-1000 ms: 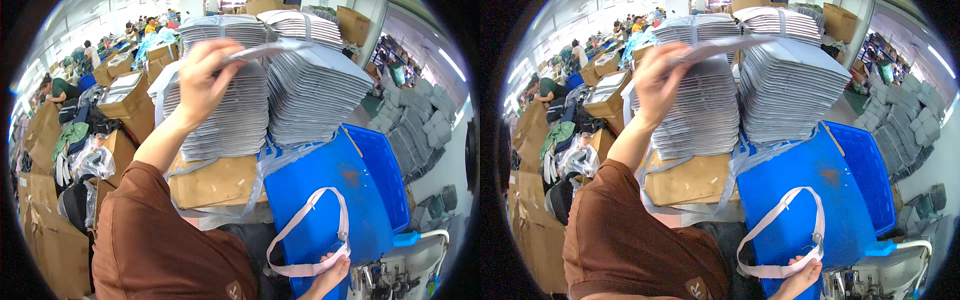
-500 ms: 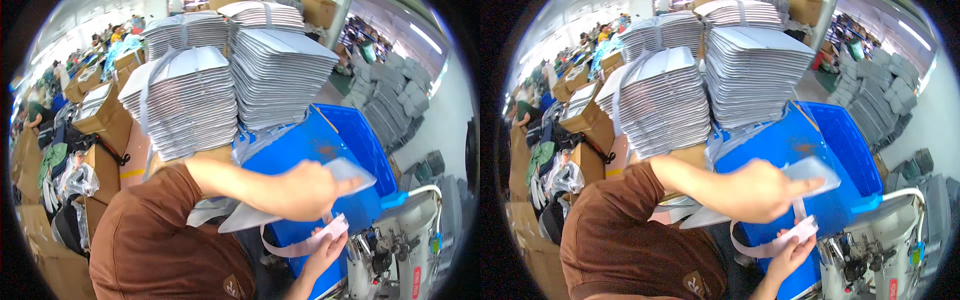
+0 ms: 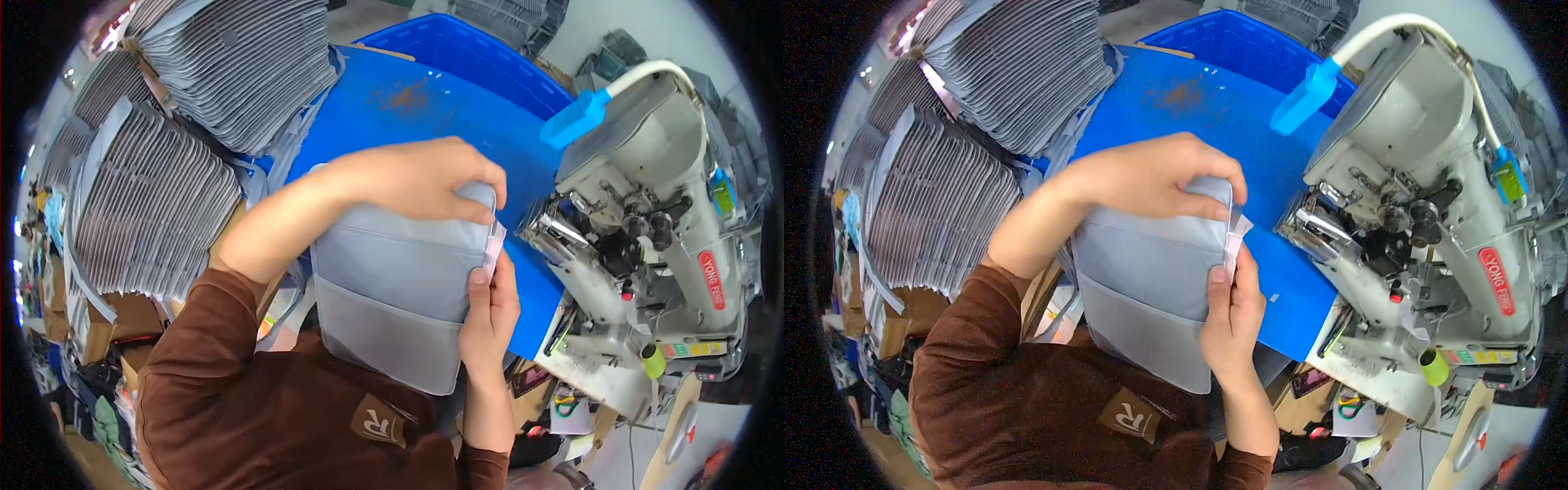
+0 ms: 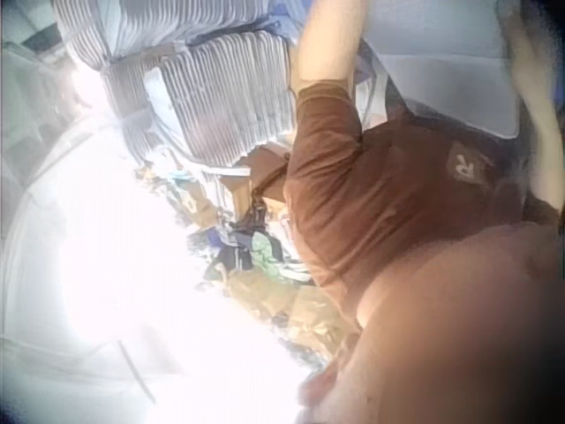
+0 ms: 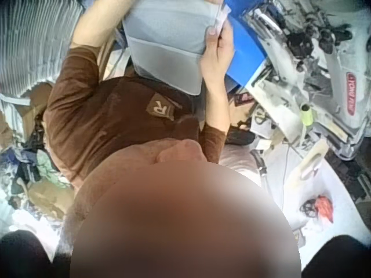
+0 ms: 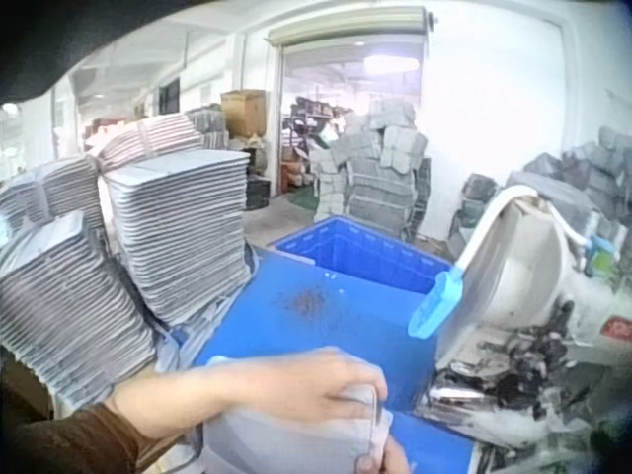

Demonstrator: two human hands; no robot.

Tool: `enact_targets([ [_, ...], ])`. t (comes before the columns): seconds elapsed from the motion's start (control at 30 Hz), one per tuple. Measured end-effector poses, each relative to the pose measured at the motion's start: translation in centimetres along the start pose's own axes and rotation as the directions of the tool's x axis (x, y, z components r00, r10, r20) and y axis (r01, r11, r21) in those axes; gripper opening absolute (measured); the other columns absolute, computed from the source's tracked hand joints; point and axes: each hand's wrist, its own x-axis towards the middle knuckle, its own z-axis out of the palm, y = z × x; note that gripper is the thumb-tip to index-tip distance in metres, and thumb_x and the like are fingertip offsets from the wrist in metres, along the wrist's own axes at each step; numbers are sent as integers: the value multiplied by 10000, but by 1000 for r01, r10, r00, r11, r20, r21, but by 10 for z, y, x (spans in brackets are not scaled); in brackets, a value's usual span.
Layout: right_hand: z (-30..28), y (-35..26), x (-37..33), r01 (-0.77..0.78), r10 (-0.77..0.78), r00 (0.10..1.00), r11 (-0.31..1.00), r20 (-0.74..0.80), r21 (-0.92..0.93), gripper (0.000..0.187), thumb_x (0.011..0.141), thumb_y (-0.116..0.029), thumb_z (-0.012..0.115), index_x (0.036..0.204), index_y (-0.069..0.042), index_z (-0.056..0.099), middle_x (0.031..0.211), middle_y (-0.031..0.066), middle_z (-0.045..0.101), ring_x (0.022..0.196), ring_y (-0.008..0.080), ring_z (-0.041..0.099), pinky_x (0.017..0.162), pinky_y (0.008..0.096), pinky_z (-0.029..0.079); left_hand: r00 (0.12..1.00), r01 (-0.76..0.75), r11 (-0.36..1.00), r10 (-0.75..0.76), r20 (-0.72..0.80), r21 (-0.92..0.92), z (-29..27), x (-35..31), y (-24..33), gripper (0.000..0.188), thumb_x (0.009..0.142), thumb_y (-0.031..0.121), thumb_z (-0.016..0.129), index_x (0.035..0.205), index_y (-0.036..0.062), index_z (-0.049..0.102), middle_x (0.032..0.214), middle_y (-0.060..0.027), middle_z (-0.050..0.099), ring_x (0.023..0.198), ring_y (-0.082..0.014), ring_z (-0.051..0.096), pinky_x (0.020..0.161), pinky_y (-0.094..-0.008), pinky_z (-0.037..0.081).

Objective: Assembling and aligning components for pouches or bags at a sewing station.

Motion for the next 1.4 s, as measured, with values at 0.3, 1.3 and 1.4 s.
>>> enact_targets([
  [0.3, -7, -4, -3, 90, -79, 994, 986, 78, -142, 358, 1010, -84, 480, 1357, 4, 495, 1028, 163, 663, 795, 198, 626, 726, 305, 481, 922, 224, 918, -90, 377, -329, -14, 11, 14, 81, 866, 86, 670, 858, 7, 650, 990, -104, 689, 871, -206, 661, 769, -320, 497],
  [1.3, -12, -6, -5, 26, -14, 999, 971, 50, -240, 220, 1027, -135, 483, 1171, 8, 565, 752, 156, 601, 644, 227, 597, 611, 344, 459, 937, 83, 951, 28, 349, -299, -21, 34, 6, 79, 813, 68, 733, 838, 0, 701, 794, -68, 650, 755, -195, 631, 670, -322, 478],
  [1.4, -16, 2, -13, 6, 6, 999, 949, 39, -315, 191, 1028, -151, 486, 1113, 0, 566, 746, 185, 611, 648, 292, 629, 606, 375, 476, 946, 92, 951, 9, 324, -294, -25, 42, -9, 65, 813, 62, 740, 828, 7, 707, 788, -56, 648, 748, -161, 619, 665, -314, 476],
])
